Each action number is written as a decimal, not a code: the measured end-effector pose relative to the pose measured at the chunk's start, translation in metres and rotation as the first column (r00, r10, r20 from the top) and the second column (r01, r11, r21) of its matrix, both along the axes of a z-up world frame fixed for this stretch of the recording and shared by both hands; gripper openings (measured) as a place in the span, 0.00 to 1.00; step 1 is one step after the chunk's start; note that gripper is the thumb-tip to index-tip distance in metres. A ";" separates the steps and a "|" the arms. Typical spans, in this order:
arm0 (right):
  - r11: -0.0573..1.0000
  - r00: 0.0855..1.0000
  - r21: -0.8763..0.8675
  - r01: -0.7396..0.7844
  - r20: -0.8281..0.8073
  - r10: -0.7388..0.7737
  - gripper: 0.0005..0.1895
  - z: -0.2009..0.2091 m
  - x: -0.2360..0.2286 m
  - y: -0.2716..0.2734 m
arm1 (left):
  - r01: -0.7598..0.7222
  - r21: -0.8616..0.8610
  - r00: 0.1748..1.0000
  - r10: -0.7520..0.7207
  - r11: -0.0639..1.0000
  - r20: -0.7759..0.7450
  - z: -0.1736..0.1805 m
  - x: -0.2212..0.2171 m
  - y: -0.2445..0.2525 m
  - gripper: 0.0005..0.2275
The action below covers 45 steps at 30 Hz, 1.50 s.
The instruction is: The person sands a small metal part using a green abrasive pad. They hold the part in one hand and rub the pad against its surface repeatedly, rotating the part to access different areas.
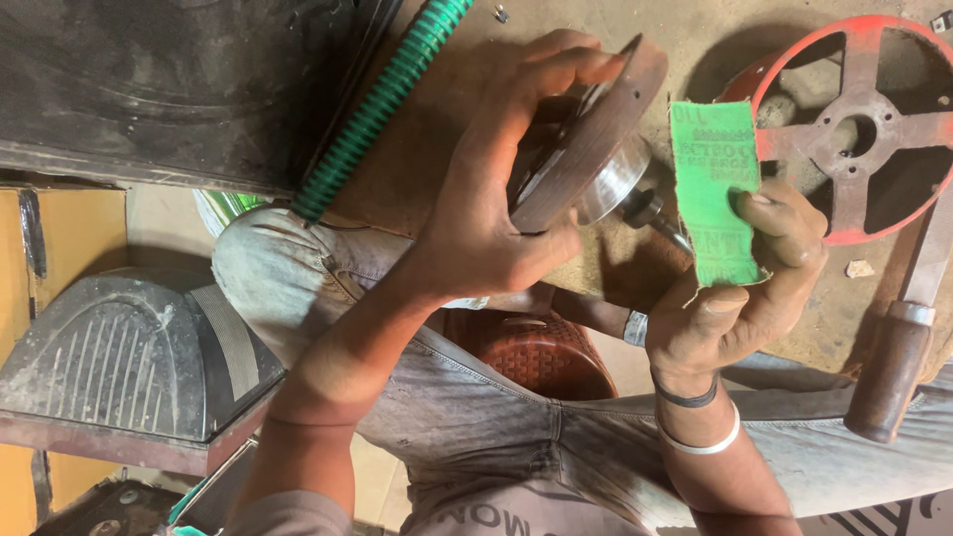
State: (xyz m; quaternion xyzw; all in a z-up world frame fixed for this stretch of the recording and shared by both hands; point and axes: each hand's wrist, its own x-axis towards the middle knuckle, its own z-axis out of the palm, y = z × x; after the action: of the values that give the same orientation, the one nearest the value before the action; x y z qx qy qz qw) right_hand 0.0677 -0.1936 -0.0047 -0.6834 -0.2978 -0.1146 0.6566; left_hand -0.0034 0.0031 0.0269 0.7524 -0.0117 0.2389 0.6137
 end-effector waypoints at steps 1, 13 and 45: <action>1.000 1.000 -0.006 0.005 0.000 -0.005 0.35 0.001 0.000 0.000 | 0.014 -0.027 1.000 -0.014 1.000 0.000 0.000 0.000 0.000 0.31; 0.989 0.998 -0.142 0.051 0.050 -0.044 0.35 0.010 -0.001 0.000 | -0.063 0.102 0.998 0.063 0.993 0.001 0.000 0.003 0.000 0.28; 0.966 0.968 -0.246 0.075 0.249 -0.012 0.28 0.009 -0.001 -0.008 | -0.065 -0.017 0.996 0.063 0.998 -0.062 0.000 -0.002 -0.008 0.31</action>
State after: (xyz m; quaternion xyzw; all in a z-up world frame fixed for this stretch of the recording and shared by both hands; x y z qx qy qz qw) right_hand 0.0670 -0.2017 0.0045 -0.7485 -0.3737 -0.1737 0.5195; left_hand -0.0049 -0.0050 0.0267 0.7535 0.0337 0.2352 0.6131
